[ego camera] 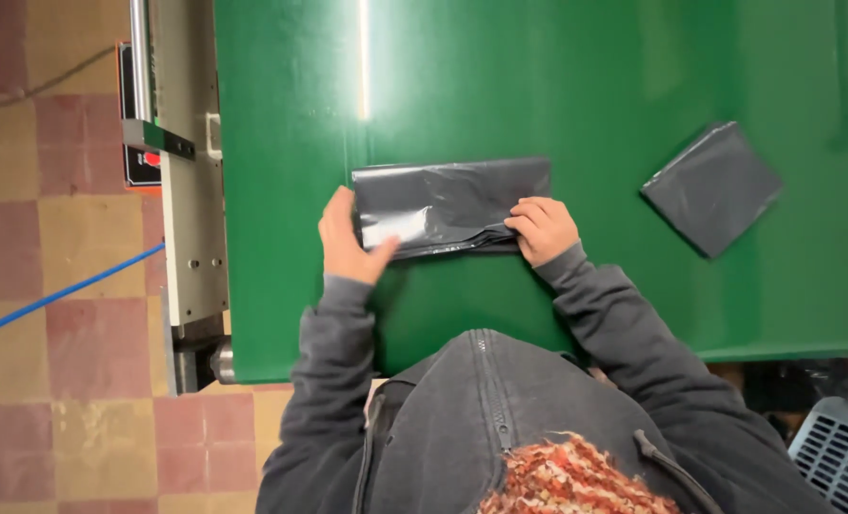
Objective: Fold plastic bags from a conveyor belt and place them in a basket.
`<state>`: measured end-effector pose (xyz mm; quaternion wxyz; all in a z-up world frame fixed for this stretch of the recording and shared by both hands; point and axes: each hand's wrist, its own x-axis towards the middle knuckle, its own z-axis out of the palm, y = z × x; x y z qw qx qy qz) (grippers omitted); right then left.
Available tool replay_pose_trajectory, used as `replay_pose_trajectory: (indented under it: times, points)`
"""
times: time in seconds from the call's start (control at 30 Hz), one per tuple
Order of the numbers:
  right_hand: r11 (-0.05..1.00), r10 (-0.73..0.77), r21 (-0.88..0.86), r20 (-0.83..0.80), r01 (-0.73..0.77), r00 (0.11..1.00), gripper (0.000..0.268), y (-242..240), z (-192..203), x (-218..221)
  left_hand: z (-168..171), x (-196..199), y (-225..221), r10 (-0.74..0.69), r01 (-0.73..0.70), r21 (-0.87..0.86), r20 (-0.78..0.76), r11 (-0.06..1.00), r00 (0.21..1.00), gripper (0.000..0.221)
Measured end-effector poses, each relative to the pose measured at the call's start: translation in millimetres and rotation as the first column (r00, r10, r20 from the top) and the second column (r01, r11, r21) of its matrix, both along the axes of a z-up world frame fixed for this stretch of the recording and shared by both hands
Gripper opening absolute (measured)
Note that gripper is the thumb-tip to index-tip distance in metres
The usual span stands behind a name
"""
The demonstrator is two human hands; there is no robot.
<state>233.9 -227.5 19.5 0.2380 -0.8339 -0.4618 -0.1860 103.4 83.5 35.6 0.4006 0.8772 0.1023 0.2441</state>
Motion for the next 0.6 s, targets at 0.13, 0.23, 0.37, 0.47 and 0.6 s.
replay_pose_trajectory:
  times: [0.13, 0.23, 0.37, 0.47, 0.6]
  points:
    - [0.999, 0.026, -0.028, 0.031, -0.025, 0.999, 0.024, 0.1, 10.2, -8.4, 7.9, -18.4, -2.3, -0.232, 0.227, 0.582, -0.068, 0.781, 0.970, 0.058]
    - [0.999, 0.038, -0.015, 0.138, -0.036, 0.990, 0.023, 0.0, 14.3, -17.8, -10.9, -18.9, 4.2, -0.346, 0.255, 0.701, -0.012, 0.666, 0.938, 0.043]
    - [0.991, 0.107, -0.088, 0.042, -0.104, 0.993, 0.038, 15.2, 35.0, -38.8, -47.0, -13.8, 15.3, -0.377, 0.322, 0.829, -0.148, 0.456, 0.914, 0.022]
    - [0.971, 0.209, -0.083, -0.172, -0.225, 0.963, 0.059, 37.3, 22.2, -69.9, -50.2, -8.4, -15.6, -0.383, 0.579, 0.707, -0.443, 0.406, 0.811, 0.009]
    - [0.959, 0.277, 0.012, -0.230, -0.282, 0.933, 0.062, 23.3, -60.7, -105.5, -11.5, 0.4, -62.6, -0.683, 0.810, 0.172, -0.457, 0.560, 0.570, 0.026]
